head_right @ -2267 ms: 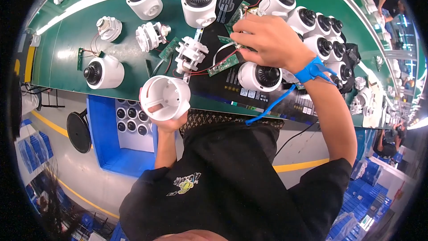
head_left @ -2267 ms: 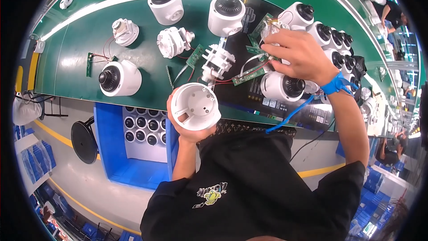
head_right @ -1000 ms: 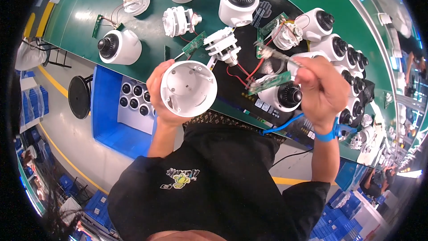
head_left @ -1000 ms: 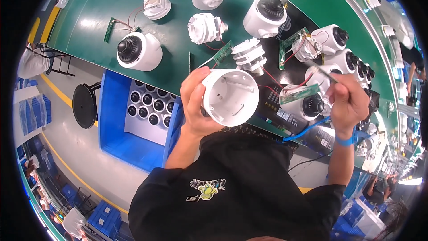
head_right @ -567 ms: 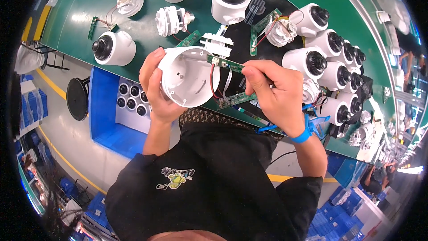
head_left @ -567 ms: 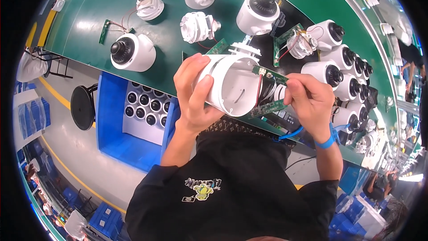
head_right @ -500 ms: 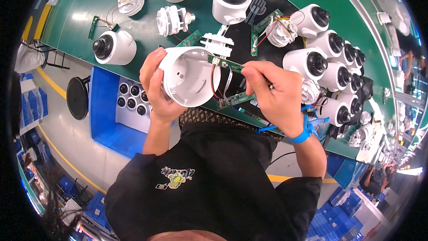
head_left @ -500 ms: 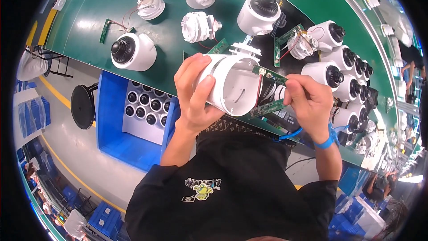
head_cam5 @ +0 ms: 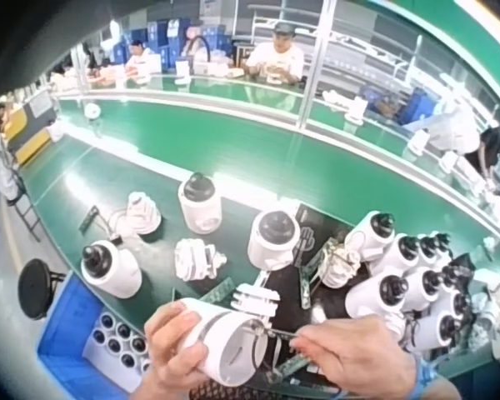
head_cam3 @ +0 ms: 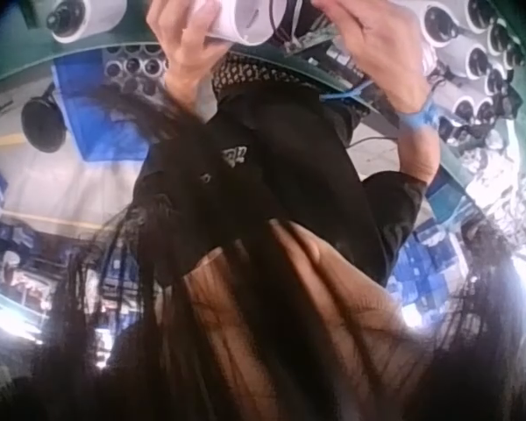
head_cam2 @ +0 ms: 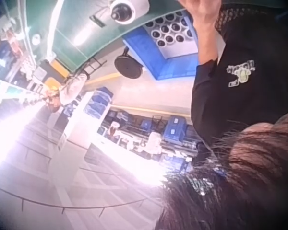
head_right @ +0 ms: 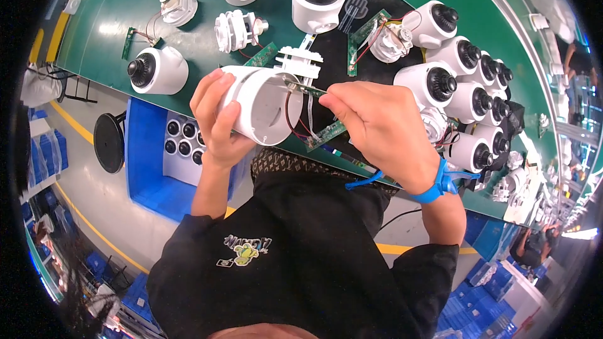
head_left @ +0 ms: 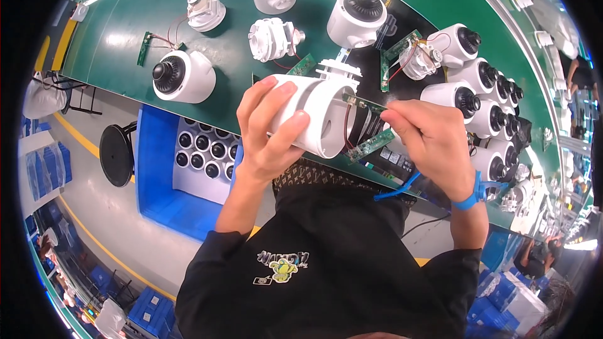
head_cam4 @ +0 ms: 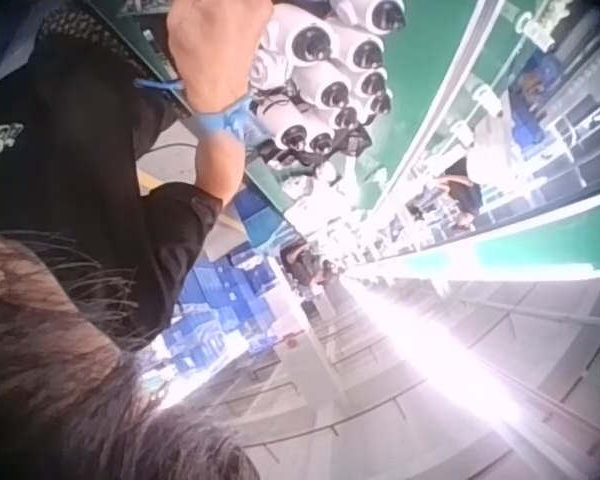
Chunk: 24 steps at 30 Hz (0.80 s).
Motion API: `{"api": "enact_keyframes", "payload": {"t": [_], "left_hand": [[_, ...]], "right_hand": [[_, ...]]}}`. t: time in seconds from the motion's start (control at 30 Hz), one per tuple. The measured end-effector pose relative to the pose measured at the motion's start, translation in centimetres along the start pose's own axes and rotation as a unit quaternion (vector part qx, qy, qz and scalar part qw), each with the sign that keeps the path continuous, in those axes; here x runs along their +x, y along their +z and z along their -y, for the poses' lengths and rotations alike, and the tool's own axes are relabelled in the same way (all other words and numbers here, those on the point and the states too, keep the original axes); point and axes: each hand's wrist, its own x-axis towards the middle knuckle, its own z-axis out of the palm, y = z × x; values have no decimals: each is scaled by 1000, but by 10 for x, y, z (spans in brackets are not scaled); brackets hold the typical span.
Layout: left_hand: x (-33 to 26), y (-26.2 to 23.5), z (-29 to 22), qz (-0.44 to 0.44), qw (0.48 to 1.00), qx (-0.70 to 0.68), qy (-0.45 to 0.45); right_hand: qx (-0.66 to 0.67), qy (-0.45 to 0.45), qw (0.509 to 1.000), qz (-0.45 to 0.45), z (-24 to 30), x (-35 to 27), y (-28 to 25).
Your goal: Assembling security camera components including circuit boards and housings on a factory production line.
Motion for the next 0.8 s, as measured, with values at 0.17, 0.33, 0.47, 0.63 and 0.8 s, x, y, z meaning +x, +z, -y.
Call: {"api": "enact_keyframes", "payload": {"t": [0.17, 0.33, 0.47, 0.63, 0.8], "left_hand": [[-2, 1, -1, 55, 997, -38, 41], [4, 8, -4, 1, 999, -29, 23], [6, 7, -6, 24, 998, -60, 25], [5, 6, -8, 8, 996, -80, 43], [13, -1, -4, 41, 998, -47, 33]], "right_hand": [[-8, -3, 1000, 29, -1, -1, 9], [34, 5, 996, 79, 1, 11, -2], [122, -1, 977, 176, -19, 27, -21], [190, -36, 971, 141, -21, 34, 6], [155, -27, 985, 74, -14, 39, 18]]}}
